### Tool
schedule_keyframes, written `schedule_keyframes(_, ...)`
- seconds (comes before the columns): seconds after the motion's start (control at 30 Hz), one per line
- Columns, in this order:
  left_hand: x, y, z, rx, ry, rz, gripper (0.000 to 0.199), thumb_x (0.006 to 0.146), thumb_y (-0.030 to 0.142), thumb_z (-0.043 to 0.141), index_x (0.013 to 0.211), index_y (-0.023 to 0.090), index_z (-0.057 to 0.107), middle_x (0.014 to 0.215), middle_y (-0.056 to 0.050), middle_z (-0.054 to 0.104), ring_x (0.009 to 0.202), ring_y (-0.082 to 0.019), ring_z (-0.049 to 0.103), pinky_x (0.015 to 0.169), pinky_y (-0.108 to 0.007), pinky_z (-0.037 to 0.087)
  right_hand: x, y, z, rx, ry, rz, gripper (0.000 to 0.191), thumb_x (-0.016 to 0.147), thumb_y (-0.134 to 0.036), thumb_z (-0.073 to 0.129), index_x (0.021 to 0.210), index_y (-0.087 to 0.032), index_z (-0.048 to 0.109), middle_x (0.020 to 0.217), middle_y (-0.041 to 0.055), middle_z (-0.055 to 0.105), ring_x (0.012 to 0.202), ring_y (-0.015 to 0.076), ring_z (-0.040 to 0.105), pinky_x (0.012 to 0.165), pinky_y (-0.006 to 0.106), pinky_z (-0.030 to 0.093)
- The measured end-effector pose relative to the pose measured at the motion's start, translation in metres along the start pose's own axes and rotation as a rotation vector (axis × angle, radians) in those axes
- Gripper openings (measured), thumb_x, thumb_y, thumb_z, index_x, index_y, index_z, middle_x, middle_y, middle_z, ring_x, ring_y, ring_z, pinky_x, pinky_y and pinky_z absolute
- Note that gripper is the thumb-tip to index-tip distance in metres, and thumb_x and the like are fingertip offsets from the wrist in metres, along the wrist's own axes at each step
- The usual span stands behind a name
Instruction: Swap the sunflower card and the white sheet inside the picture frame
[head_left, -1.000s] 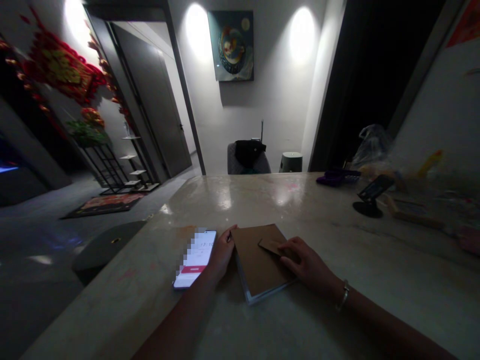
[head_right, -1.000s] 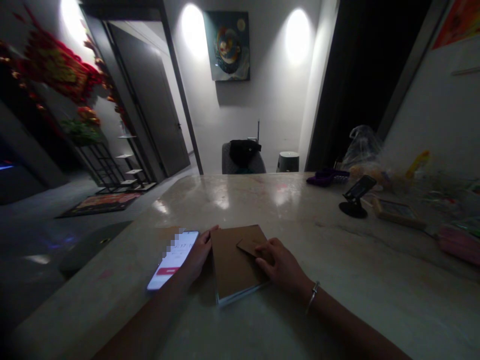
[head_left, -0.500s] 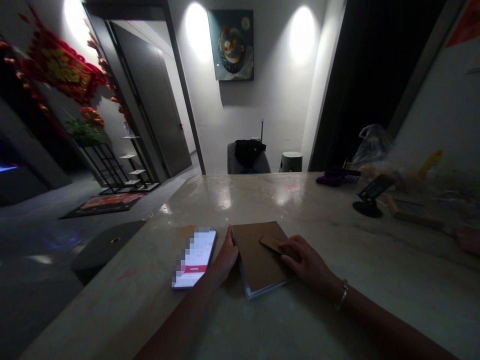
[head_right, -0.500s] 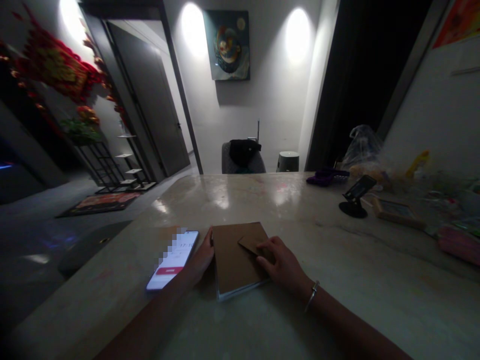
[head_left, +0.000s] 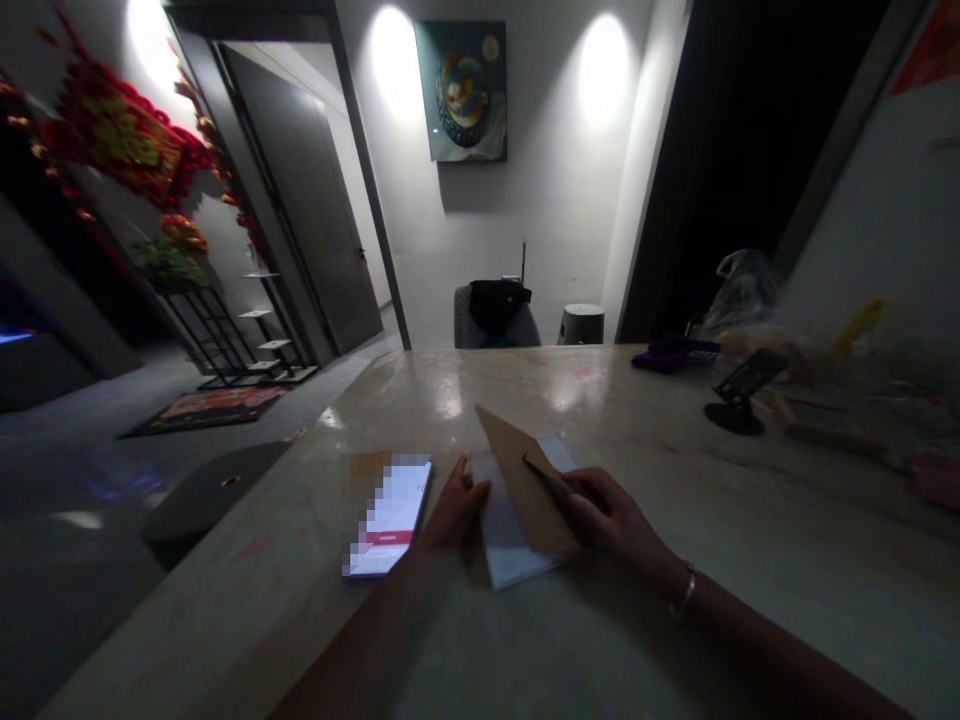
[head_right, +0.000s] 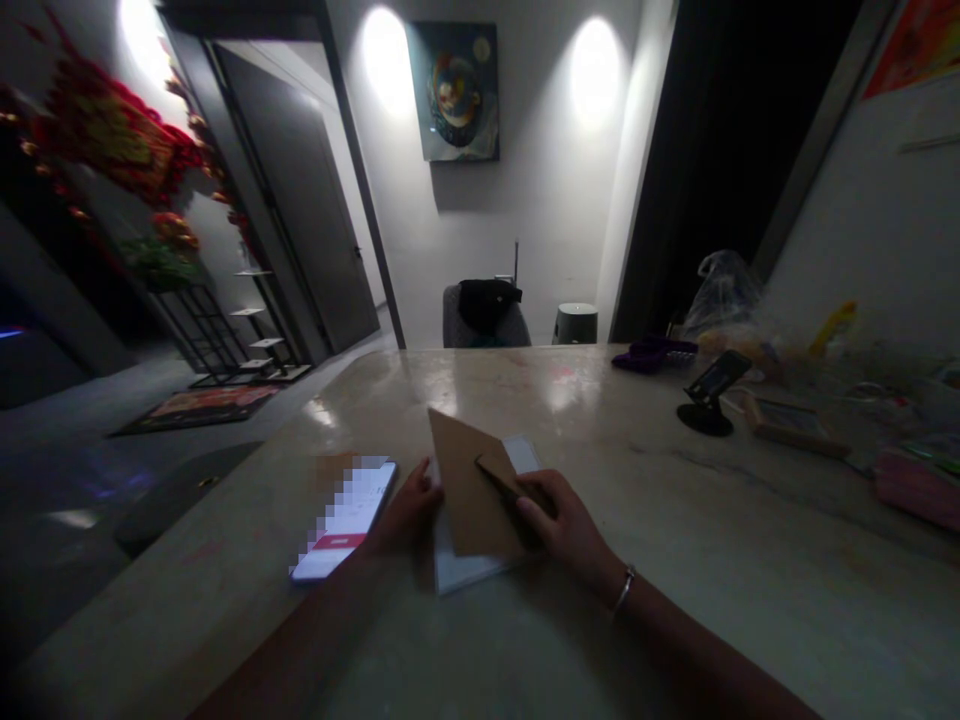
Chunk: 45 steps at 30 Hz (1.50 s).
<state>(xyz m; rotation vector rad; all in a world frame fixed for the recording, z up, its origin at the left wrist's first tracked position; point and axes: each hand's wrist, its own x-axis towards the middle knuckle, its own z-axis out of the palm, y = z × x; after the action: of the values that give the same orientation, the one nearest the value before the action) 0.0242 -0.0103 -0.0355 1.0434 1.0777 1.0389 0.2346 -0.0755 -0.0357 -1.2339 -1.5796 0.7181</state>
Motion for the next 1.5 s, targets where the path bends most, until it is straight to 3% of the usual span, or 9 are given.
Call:
schedule_keyframes(0.3,-0.001,0.000,-0.003,0.002,0.127,0.005,0.042,0.072,0.013,0.055,0.114,0.016,0.048,0.103,-0.009,0.063,0.089,-0.018,0.060,0.079,-0.029,0.044,0.014,0.024,-0.013,0.552,0.370,0.316,0.040,0.070,-0.052,0.054,0.095,-0.020,0.056,0.093,0.0056,0.062,0.088,0.0187,0.059,0.078,0.031,0.047)
schedule_keyframes(0.4,0.000,-0.002,-0.005,-0.032,0.145,0.018,0.039,0.071,0.015,0.055,0.110,0.016,0.052,0.100,-0.008,0.064,0.088,-0.019,0.060,0.080,-0.030,0.044,0.016,0.028,-0.016,0.659,0.387,0.394,0.038,0.070,-0.050,0.054,0.094,-0.021,0.057,0.094,0.0044,0.064,0.086,0.0191,0.061,0.073,0.031,0.050)
schedule_keyframes(0.5,0.003,-0.005,-0.008,-0.050,0.172,0.037,0.037,0.069,0.016,0.056,0.106,0.018,0.055,0.096,-0.007,0.065,0.087,-0.020,0.060,0.079,-0.030,0.044,0.019,0.034,-0.017,0.732,0.394,0.413,0.031,0.073,-0.044,0.050,0.091,-0.021,0.058,0.094,0.0029,0.066,0.086,0.0202,0.061,0.071,0.032,0.051)
schedule_keyframes(0.67,0.008,-0.011,-0.011,-0.092,0.192,0.038,0.042,0.066,0.015,0.056,0.108,0.018,0.053,0.092,-0.006,0.065,0.085,-0.019,0.061,0.077,-0.030,0.045,0.021,0.054,-0.017,0.680,0.533,0.551,0.008,0.067,-0.025,0.049,0.068,-0.023,0.056,0.069,-0.0005,0.067,0.072,0.0192,0.062,0.059,0.029,0.052)
schedule_keyframes(0.87,0.010,-0.012,-0.011,-0.101,0.200,0.039,0.046,0.064,0.011,0.055,0.109,0.017,0.052,0.090,-0.005,0.066,0.081,-0.018,0.061,0.075,-0.029,0.045,0.021,0.059,-0.023,0.664,0.498,0.621,0.010,0.058,-0.012,0.050,0.063,-0.021,0.051,0.058,-0.0013,0.062,0.063,0.0173,0.061,0.053,0.027,0.049)
schedule_keyframes(1.03,0.007,-0.008,-0.010,-0.105,0.190,0.031,0.046,0.063,0.009,0.052,0.109,0.017,0.052,0.090,-0.005,0.066,0.082,-0.018,0.061,0.074,-0.029,0.045,0.020,0.047,-0.026,0.657,0.389,0.728,0.006,0.064,-0.018,0.047,0.068,-0.020,0.050,0.057,0.0001,0.061,0.054,0.0152,0.060,0.049,0.027,0.047)
schedule_keyframes(1.23,0.006,-0.007,-0.009,-0.111,0.198,0.017,0.045,0.064,0.009,0.050,0.108,0.018,0.053,0.090,-0.004,0.066,0.083,-0.018,0.061,0.075,-0.028,0.045,0.016,0.033,-0.023,0.627,0.230,0.803,0.010,0.069,-0.024,0.043,0.062,-0.019,0.048,0.043,-0.0048,0.047,0.037,0.0100,0.049,0.039,0.021,0.037)
schedule_keyframes(1.37,0.006,-0.005,-0.008,-0.133,0.195,0.021,0.044,0.063,0.008,0.048,0.106,0.017,0.055,0.090,-0.003,0.067,0.083,-0.018,0.061,0.074,-0.028,0.045,0.013,0.023,-0.021,0.598,0.181,0.754,0.013,0.069,-0.029,0.044,0.061,-0.020,0.046,0.041,-0.0070,0.042,0.036,0.0087,0.045,0.038,0.019,0.033)
schedule_keyframes(1.5,0.004,-0.003,-0.006,-0.190,0.168,-0.022,0.042,0.064,0.007,0.047,0.104,0.017,0.055,0.088,-0.003,0.067,0.080,-0.018,0.062,0.072,-0.029,0.047,0.011,0.016,-0.014,0.346,0.138,0.437,0.023,0.074,-0.037,0.043,0.061,-0.019,0.049,0.045,-0.0052,0.045,0.043,0.0104,0.045,0.044,0.022,0.036)
